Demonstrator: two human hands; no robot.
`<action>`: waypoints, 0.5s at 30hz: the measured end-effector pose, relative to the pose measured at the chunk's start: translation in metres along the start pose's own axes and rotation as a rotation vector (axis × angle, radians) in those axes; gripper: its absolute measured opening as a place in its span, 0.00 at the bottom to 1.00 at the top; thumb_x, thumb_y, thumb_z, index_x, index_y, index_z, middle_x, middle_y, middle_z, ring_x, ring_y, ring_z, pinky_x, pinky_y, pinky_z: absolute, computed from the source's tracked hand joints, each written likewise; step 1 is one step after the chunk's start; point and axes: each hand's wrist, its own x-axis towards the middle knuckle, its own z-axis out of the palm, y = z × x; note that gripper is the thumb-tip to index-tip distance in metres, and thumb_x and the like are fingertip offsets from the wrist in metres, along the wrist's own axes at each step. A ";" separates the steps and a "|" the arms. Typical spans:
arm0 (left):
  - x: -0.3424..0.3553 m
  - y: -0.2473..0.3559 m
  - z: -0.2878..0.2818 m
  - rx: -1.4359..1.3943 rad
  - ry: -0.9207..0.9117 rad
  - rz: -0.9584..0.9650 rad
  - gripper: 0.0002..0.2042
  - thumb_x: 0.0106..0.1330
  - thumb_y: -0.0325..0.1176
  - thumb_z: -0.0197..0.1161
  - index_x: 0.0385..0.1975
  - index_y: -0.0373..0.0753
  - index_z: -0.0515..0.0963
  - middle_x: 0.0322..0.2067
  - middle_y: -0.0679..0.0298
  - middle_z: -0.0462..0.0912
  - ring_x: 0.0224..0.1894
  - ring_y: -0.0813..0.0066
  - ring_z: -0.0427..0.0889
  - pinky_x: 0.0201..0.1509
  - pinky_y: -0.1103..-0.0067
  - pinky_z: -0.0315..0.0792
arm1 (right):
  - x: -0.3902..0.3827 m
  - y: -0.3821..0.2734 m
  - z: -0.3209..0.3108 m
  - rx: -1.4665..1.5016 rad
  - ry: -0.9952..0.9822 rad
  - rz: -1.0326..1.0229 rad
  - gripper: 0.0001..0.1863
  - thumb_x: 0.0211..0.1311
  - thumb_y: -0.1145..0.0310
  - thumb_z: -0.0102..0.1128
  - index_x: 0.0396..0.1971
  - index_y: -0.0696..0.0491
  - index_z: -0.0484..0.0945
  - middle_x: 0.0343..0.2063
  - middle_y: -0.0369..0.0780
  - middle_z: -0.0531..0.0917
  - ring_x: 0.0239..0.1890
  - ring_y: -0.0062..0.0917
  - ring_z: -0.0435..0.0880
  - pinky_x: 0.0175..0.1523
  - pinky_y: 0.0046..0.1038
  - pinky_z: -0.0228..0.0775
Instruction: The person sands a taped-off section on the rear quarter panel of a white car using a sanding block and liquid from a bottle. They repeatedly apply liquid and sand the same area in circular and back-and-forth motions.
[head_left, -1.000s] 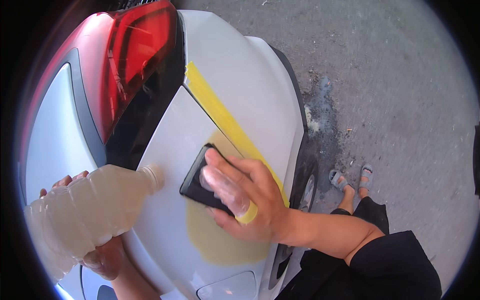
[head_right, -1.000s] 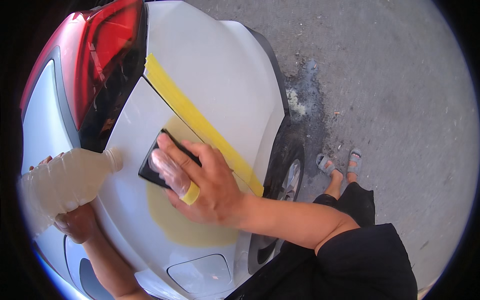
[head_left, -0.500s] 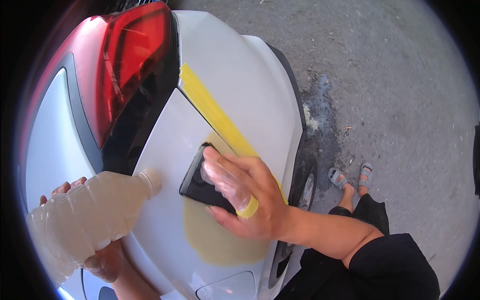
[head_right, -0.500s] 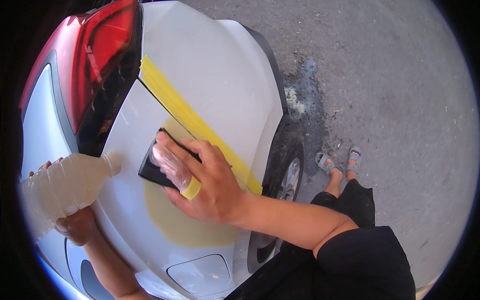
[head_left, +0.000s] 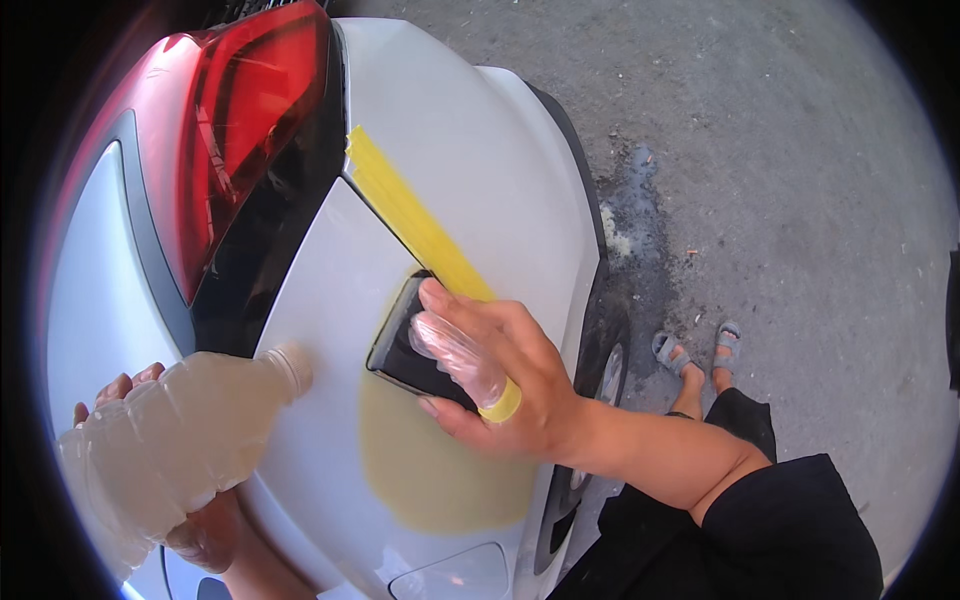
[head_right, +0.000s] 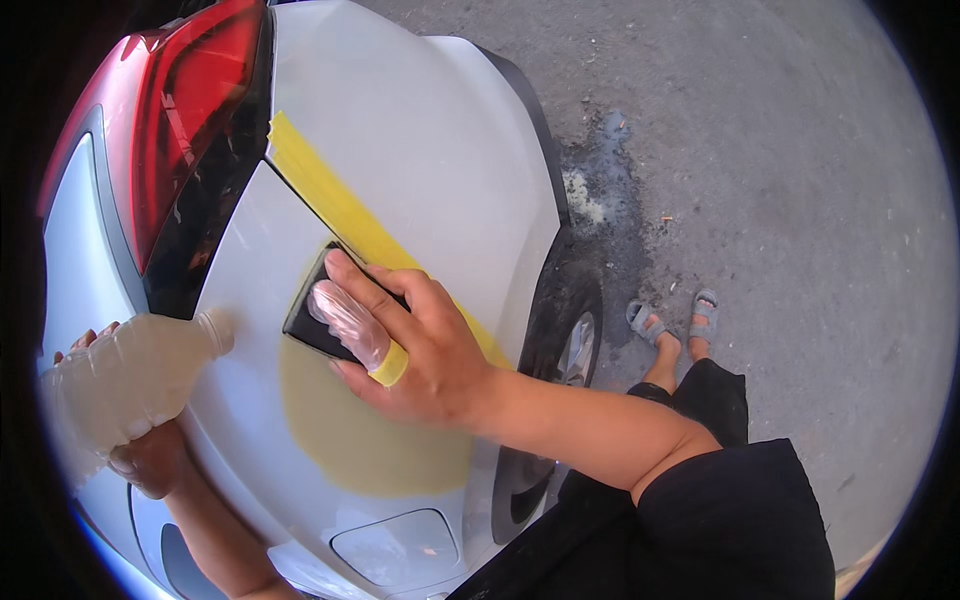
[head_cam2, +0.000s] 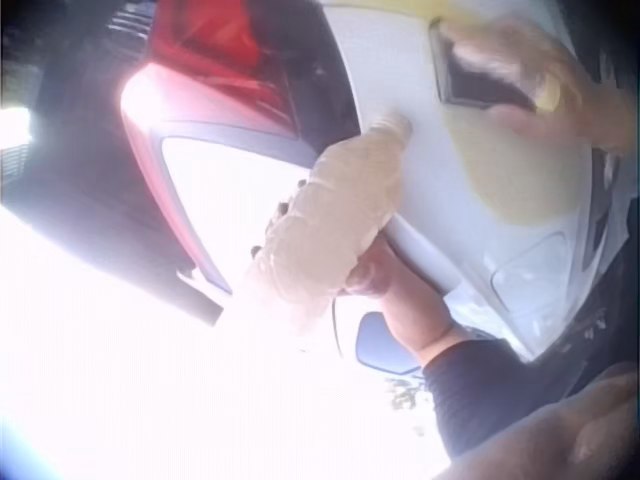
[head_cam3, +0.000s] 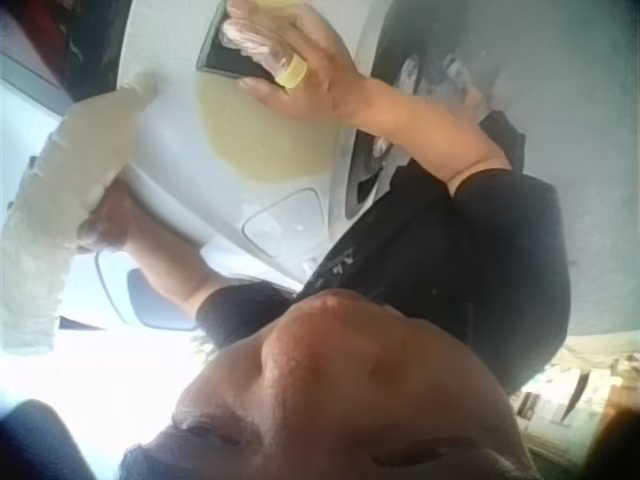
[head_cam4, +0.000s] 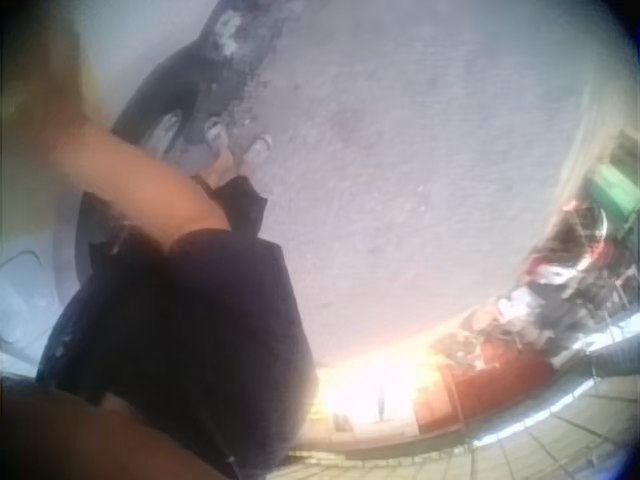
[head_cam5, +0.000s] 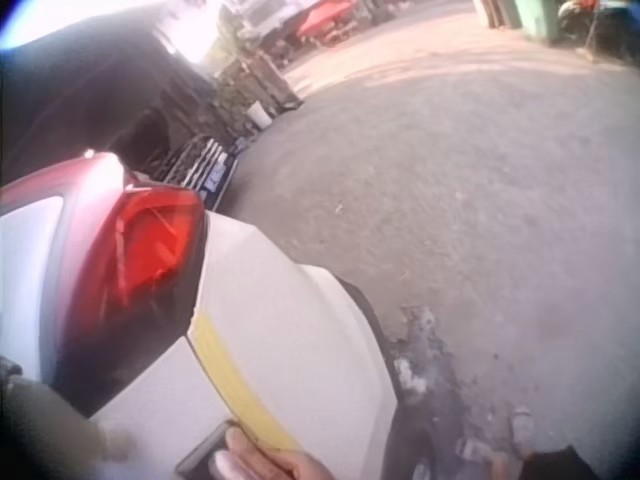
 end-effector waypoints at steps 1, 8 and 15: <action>0.000 -0.001 -0.003 0.020 -0.012 0.021 0.51 0.56 0.58 0.73 0.75 0.48 0.49 0.69 0.55 0.60 0.71 0.50 0.64 0.75 0.50 0.60 | -0.017 0.003 0.000 -0.003 0.005 -0.014 0.39 0.50 0.71 0.73 0.65 0.59 0.70 0.67 0.48 0.72 0.54 0.42 0.77 0.58 0.37 0.73; 0.005 -0.009 -0.012 0.114 -0.046 0.108 0.43 0.66 0.59 0.61 0.75 0.41 0.53 0.69 0.52 0.62 0.70 0.48 0.67 0.75 0.52 0.60 | 0.028 0.004 0.002 -0.031 0.061 -0.049 0.36 0.53 0.71 0.72 0.65 0.60 0.70 0.67 0.51 0.71 0.55 0.41 0.78 0.59 0.37 0.74; 0.005 -0.007 -0.017 0.108 -0.066 0.116 0.44 0.65 0.59 0.62 0.75 0.42 0.52 0.69 0.52 0.62 0.70 0.47 0.67 0.74 0.51 0.61 | -0.021 0.012 0.001 0.037 0.061 -0.039 0.37 0.53 0.74 0.71 0.65 0.59 0.70 0.67 0.53 0.72 0.55 0.43 0.78 0.56 0.38 0.75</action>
